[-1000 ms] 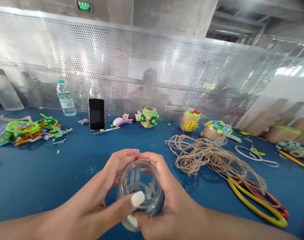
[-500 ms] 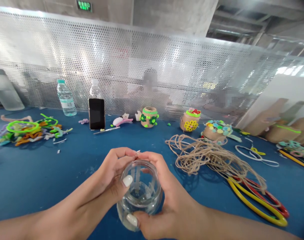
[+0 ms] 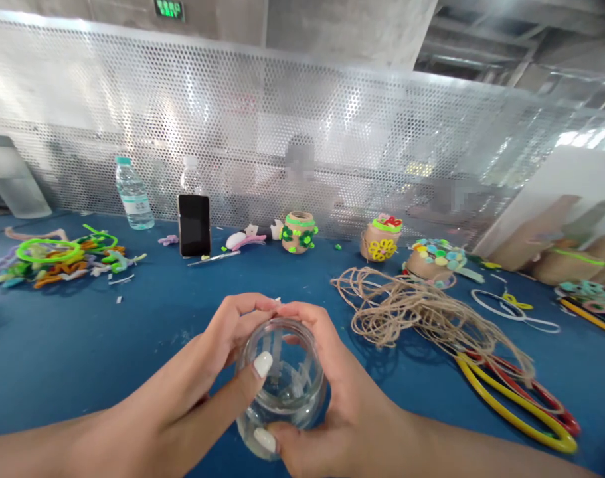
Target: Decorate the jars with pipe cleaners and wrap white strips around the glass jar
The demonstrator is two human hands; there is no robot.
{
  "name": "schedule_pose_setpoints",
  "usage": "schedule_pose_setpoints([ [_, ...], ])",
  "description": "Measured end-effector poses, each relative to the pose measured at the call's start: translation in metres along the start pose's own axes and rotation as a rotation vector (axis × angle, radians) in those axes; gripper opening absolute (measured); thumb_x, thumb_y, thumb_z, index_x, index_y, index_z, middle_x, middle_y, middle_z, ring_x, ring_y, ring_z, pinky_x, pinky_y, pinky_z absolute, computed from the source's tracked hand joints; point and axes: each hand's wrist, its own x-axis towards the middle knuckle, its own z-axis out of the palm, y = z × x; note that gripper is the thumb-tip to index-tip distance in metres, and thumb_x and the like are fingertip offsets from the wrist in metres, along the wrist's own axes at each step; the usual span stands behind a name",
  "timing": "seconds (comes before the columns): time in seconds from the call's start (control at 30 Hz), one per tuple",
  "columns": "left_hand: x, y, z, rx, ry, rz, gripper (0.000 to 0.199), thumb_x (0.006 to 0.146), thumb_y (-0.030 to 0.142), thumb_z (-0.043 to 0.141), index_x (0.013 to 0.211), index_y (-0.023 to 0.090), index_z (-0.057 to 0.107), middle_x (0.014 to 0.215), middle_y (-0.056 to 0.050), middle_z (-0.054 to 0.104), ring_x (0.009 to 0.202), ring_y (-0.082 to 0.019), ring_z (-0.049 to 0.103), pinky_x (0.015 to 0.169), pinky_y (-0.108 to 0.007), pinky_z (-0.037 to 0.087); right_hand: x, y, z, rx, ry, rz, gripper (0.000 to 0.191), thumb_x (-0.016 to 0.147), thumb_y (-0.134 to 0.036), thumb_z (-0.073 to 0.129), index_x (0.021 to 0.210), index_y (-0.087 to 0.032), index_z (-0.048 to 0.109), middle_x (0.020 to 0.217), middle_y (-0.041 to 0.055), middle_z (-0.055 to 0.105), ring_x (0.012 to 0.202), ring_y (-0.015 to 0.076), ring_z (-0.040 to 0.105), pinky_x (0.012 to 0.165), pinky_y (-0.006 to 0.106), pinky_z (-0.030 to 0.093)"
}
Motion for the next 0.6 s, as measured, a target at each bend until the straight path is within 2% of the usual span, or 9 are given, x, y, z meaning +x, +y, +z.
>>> schedule_pose_setpoints([
  [0.13, -0.001, 0.000, -0.004, 0.137, -0.037, 0.054, 0.035, 0.101, 0.028, 0.034, 0.135, 0.036, 0.028, 0.134, -0.002, 0.050, 0.111, -0.016, 0.060, 0.093, -0.023, 0.052, -0.001, 0.000, -0.001, 0.007, -0.015, 0.021, 0.071, 0.066, -0.013, 0.067, 0.123, -0.030, 0.028, 0.114, 0.0026, 0.053, 0.100, 0.0186, 0.057, 0.089, 0.036, 0.049],
  [0.23, 0.000, -0.004, -0.006, 0.257, -0.002, 0.144, 0.035, 0.101, 0.025, 0.032, 0.134, 0.034, 0.034, 0.131, -0.002, 0.049, 0.114, -0.016, 0.056, 0.098, -0.024, 0.048, -0.001, 0.002, -0.001, 0.000, -0.015, 0.010, 0.074, 0.065, -0.013, 0.067, 0.124, -0.031, 0.027, 0.107, 0.0007, 0.054, 0.091, 0.0167, 0.057, 0.083, 0.035, 0.049],
  [0.3, 0.001, -0.007, -0.008, 0.306, 0.002, 0.176, 0.035, 0.100, 0.024, 0.033, 0.134, 0.034, 0.037, 0.130, -0.003, 0.048, 0.119, -0.017, 0.052, 0.102, -0.026, 0.045, -0.001, 0.003, -0.001, 0.000, -0.006, 0.002, 0.074, 0.065, -0.013, 0.067, 0.124, -0.030, 0.026, 0.105, 0.0003, 0.054, 0.091, 0.0164, 0.057, 0.084, 0.035, 0.049],
  [0.37, 0.002, -0.008, -0.011, 0.277, -0.025, 0.148, 0.035, 0.100, 0.024, 0.034, 0.134, 0.033, 0.037, 0.133, -0.003, 0.048, 0.120, -0.018, 0.052, 0.103, -0.028, 0.046, -0.001, 0.003, -0.001, -0.011, 0.012, -0.005, 0.075, 0.064, -0.012, 0.067, 0.124, -0.030, 0.026, 0.105, 0.0007, 0.054, 0.091, 0.0168, 0.058, 0.085, 0.036, 0.049],
  [0.47, 0.002, -0.007, -0.013, 0.111, -0.055, 0.071, 0.034, 0.102, 0.028, 0.032, 0.135, 0.034, 0.032, 0.132, -0.004, 0.053, 0.118, -0.019, 0.056, 0.097, -0.028, 0.051, -0.001, 0.003, 0.000, -0.030, 0.025, 0.018, 0.075, 0.064, -0.013, 0.067, 0.125, -0.031, 0.028, 0.108, 0.0017, 0.055, 0.091, 0.0175, 0.058, 0.083, 0.036, 0.050],
  [0.6, 0.002, -0.005, -0.011, 0.064, -0.087, 0.099, 0.042, 0.098, 0.031, 0.047, 0.134, 0.038, 0.026, 0.132, -0.001, 0.055, 0.117, -0.018, 0.057, 0.095, -0.025, 0.051, -0.002, 0.002, -0.001, -0.035, 0.017, 0.049, 0.074, 0.065, -0.018, 0.070, 0.126, -0.030, 0.031, 0.113, 0.0037, 0.056, 0.101, 0.0213, 0.058, 0.087, 0.038, 0.050],
])
